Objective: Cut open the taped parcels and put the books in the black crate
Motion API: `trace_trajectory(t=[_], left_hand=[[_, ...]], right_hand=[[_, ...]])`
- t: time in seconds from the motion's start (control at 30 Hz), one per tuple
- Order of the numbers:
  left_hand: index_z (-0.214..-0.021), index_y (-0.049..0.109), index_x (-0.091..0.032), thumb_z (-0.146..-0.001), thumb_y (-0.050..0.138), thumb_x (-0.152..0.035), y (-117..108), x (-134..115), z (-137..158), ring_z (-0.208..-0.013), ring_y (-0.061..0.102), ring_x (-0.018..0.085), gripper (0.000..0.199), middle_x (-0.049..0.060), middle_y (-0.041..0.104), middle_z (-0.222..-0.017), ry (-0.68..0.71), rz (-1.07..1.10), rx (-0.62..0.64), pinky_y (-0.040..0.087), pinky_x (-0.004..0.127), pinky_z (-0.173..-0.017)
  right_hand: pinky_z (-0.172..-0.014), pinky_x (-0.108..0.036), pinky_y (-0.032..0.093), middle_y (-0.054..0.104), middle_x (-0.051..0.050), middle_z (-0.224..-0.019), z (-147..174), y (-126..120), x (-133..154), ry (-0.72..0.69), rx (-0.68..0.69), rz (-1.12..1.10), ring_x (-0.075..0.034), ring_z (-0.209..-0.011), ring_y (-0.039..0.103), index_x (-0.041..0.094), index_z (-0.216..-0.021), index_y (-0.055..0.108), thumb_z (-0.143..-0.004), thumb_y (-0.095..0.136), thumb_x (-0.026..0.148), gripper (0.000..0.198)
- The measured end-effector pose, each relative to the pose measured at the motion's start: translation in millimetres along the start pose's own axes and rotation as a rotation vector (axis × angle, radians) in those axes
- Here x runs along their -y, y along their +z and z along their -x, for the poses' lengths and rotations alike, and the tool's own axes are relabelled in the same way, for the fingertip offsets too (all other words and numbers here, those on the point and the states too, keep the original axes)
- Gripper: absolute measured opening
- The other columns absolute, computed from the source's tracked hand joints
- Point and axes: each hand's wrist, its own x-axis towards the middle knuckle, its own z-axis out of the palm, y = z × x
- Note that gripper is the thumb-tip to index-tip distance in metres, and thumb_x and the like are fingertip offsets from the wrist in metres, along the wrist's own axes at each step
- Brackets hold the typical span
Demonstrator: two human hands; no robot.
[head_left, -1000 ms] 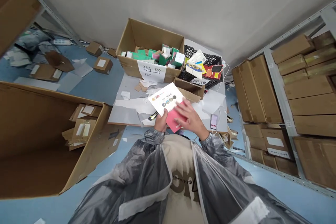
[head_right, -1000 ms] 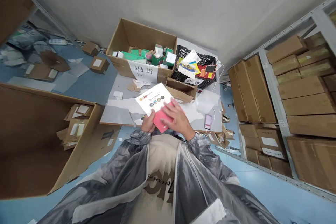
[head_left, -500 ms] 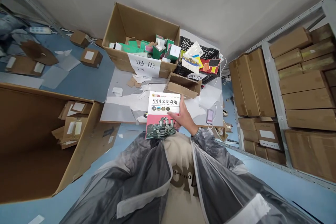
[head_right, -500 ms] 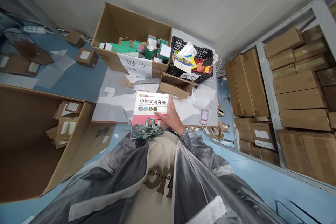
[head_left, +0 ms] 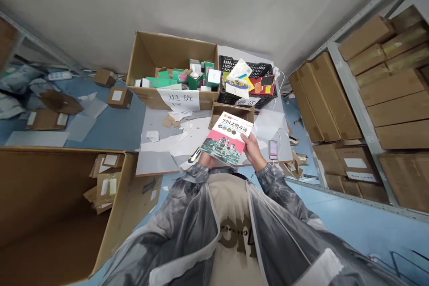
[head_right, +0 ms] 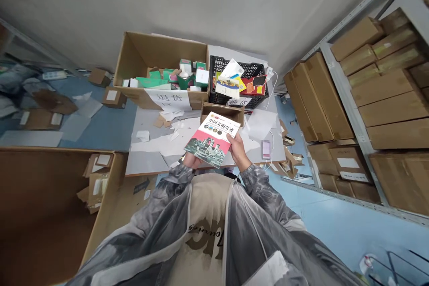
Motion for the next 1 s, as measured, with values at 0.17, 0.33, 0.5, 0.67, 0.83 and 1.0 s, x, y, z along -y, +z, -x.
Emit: trace_trajectory(t=[0.17,0.33,0.5,0.67,0.83,1.0], left_hand=[[-0.166,0.075,-0.018,-0.117,0.053,-0.088,-16,-4,1,-0.153,0.076,0.048,0.088,0.024,0.081,-0.16,-0.119,0.019,0.051,0.067,0.073,-0.12],[-0.161,0.075,-0.019,-0.111,0.087,-0.043,15,-9,-39,-0.154,0.077,0.041,0.057,0.02,0.084,-0.157,-0.012,-0.129,-0.02,0.068,0.062,-0.126],[-0.162,0.074,-0.019,-0.116,0.081,-0.043,146,-46,-95,-0.168,0.067,0.038,0.053,0.022,0.072,-0.175,0.186,-0.245,0.283,0.059,0.064,-0.138],[-0.174,0.068,-0.032,-0.123,0.063,-0.059,212,-73,-105,-0.162,0.071,0.037,0.057,0.013,0.074,-0.172,0.382,-0.402,0.589,0.06,0.069,-0.135],[-0.137,0.081,-0.02,-0.104,0.085,-0.066,117,-55,-113,-0.111,0.086,0.032,0.057,0.016,0.085,-0.12,0.283,-0.673,0.284,0.075,0.056,-0.104],[-0.118,0.078,-0.021,-0.094,0.091,-0.056,-2,-25,-103,-0.094,0.077,0.024,0.045,0.016,0.081,-0.116,0.023,-0.848,-0.315,0.071,0.038,-0.081]], right_hand=[[-0.1,-0.054,0.081,0.088,-0.009,-0.15,-12,-13,5,0.003,-0.006,-0.024,-0.039,-0.136,0.086,0.033,-0.152,0.072,-0.085,0.103,0.058,0.078],[-0.092,-0.05,0.082,0.093,-0.009,-0.128,-43,-13,20,0.097,0.047,-0.049,-0.035,-0.119,0.092,0.029,-0.137,0.074,-0.091,0.103,0.049,0.058],[-0.104,-0.054,0.081,0.091,-0.01,-0.139,-80,-12,90,-0.11,0.123,-0.192,-0.033,-0.13,0.089,0.028,-0.133,0.076,-0.101,0.094,0.048,0.042],[-0.111,-0.051,0.078,0.079,-0.005,-0.166,-80,-40,150,-0.459,0.209,-0.201,-0.03,-0.148,0.08,0.038,-0.161,0.07,-0.112,0.082,0.064,0.057],[-0.084,-0.04,0.079,0.088,-0.009,-0.127,-74,-89,107,-0.35,0.144,-0.111,-0.029,-0.111,0.089,0.028,-0.137,0.083,-0.101,0.092,0.074,0.06],[-0.078,-0.035,0.076,0.088,-0.011,-0.119,-62,-128,16,-0.073,0.0,-0.031,-0.027,-0.104,0.087,0.025,-0.126,0.087,-0.093,0.096,0.077,0.062]])
